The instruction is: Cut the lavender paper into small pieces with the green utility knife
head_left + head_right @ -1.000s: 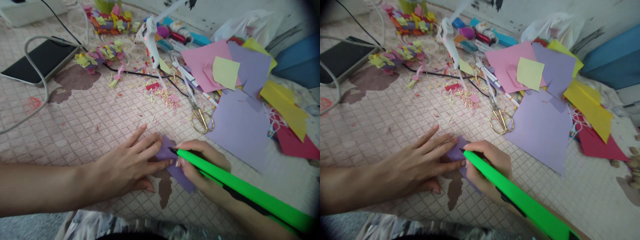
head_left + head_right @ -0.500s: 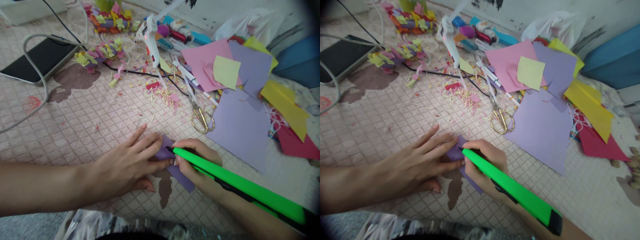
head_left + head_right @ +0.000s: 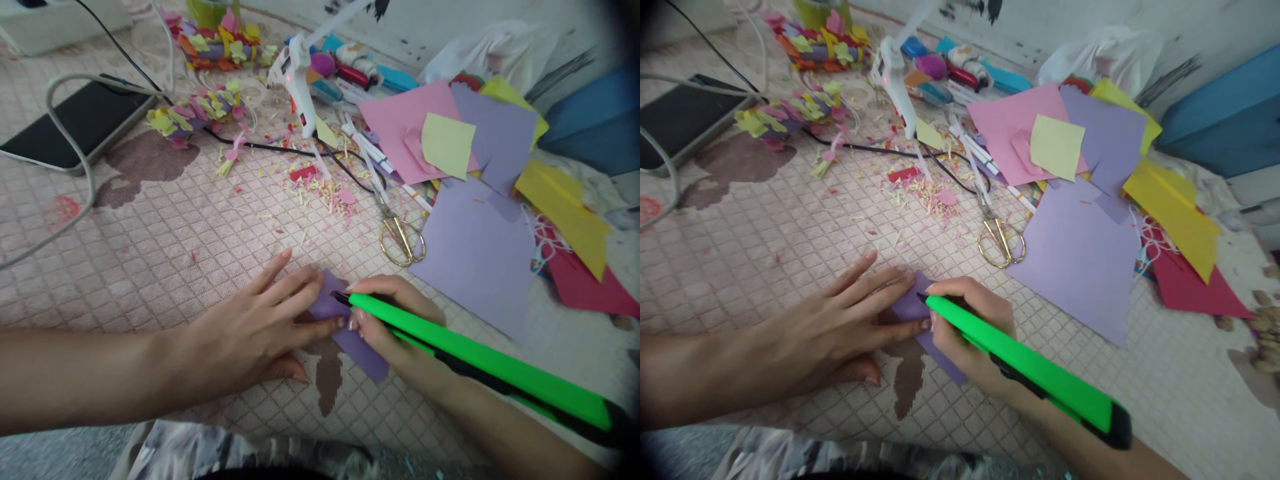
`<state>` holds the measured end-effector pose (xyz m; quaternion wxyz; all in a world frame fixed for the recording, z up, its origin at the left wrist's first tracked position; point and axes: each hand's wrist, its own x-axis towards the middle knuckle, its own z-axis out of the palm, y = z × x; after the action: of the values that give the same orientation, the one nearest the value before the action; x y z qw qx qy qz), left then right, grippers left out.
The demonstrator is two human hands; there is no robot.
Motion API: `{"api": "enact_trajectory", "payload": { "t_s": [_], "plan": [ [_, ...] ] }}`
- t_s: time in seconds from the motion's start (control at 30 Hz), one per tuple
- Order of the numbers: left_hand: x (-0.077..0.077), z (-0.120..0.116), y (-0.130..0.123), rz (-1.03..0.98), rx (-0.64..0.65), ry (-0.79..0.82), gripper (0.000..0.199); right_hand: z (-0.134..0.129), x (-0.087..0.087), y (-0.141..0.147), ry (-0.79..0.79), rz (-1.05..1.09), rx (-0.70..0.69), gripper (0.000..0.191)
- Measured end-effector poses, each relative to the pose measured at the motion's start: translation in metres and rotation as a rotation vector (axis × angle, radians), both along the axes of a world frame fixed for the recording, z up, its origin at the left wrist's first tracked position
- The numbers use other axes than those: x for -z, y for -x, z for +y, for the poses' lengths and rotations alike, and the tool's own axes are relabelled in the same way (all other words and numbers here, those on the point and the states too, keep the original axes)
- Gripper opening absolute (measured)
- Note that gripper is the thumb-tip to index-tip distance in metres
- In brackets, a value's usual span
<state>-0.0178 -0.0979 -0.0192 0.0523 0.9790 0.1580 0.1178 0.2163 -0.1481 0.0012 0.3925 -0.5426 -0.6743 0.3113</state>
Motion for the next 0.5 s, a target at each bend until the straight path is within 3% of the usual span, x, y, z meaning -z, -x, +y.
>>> {"api": "enact_trajectory", "payload": {
  "t_s": [0.17,0.5],
  "plan": [
    [0.0003,0.0007,0.001,-0.01,0.022,-0.012,0.077,-0.0013,0.0013,-0.0006,0.067,0.053,0.034,0.008],
    [-0.0026,-0.0002,-0.0002,-0.015,0.036,0.004,0.068,0.0018,-0.0031,0.0029,-0.039,-0.065,0.017,0.012]
  ]
}}
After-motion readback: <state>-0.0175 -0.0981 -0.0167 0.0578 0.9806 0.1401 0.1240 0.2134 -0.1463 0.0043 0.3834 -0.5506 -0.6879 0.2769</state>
